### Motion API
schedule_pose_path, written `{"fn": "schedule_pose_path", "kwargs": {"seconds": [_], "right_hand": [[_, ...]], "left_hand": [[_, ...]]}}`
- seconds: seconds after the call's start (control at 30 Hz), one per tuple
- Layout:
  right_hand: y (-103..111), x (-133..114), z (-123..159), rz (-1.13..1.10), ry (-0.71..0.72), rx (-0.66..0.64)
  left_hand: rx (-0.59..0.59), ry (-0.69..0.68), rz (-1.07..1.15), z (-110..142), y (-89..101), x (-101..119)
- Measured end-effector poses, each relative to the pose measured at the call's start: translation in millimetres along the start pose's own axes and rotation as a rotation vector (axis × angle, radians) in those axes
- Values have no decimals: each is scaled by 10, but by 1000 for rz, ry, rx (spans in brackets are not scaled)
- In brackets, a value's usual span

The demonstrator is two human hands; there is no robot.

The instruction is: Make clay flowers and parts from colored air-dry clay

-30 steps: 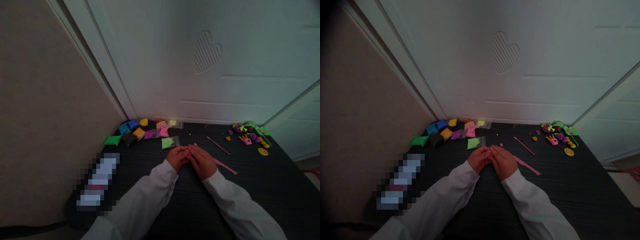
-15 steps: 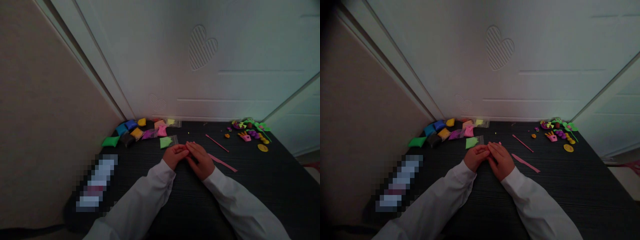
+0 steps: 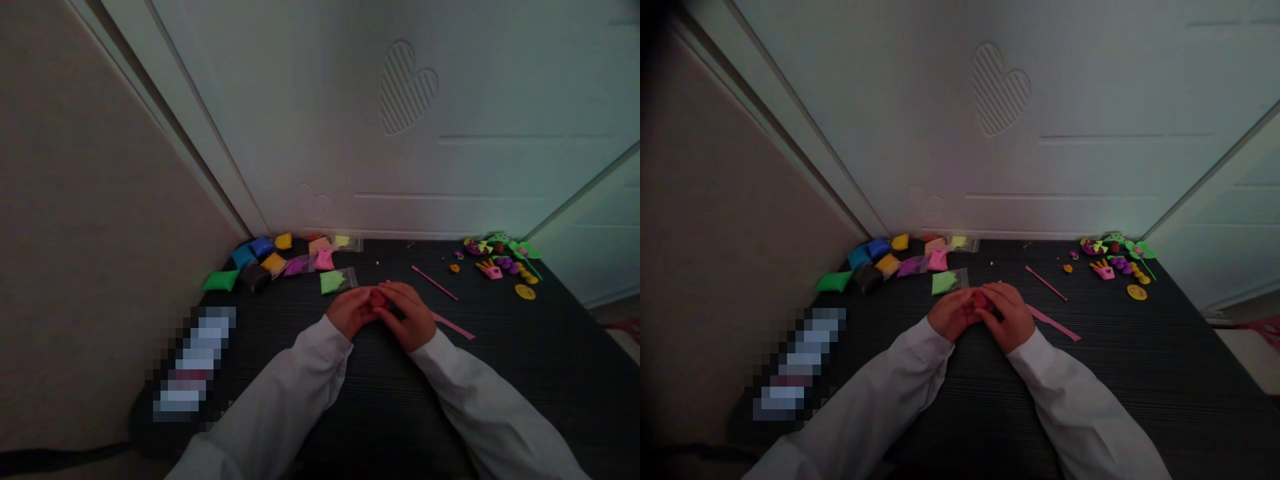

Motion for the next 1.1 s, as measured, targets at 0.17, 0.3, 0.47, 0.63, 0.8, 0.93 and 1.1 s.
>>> {"fn": "schedule_pose_path", "kwargs": {"seconds": [0.17, 0.3, 0.47, 0.63, 0.8, 0.93, 1.1], "right_hand": [[30, -30, -17, -51, -2, 14], [23, -56, -14, -48, 8, 11], [4, -60, -1, -32, 3, 3], [-50, -85, 11, -11, 2, -64], [-12, -87, 3, -20, -39, -73], [32, -55, -2, -32, -74, -40], [44, -25, 5, -44, -94, -18]], "left_hand": [[-63, 101, 80, 30, -75, -96], [-48, 42, 69, 23, -66, -91], [-36, 6, 119, 18, -68, -72], [-95, 100, 273, 25, -122, -75], [-74, 72, 280, 0, -50, 6], [-3, 118, 235, -14, 16, -30], [77, 55, 95, -1, 41, -2]]}}
Point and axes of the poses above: each hand's wrist, its own z-axis away from the middle knuckle, its own y-axis out of the back of the hand, x = y × z, the point moved 8 cm from there along -z, towards the middle knuckle, and after that the axes turned 5 degrees about y, right-handed, at the moved point
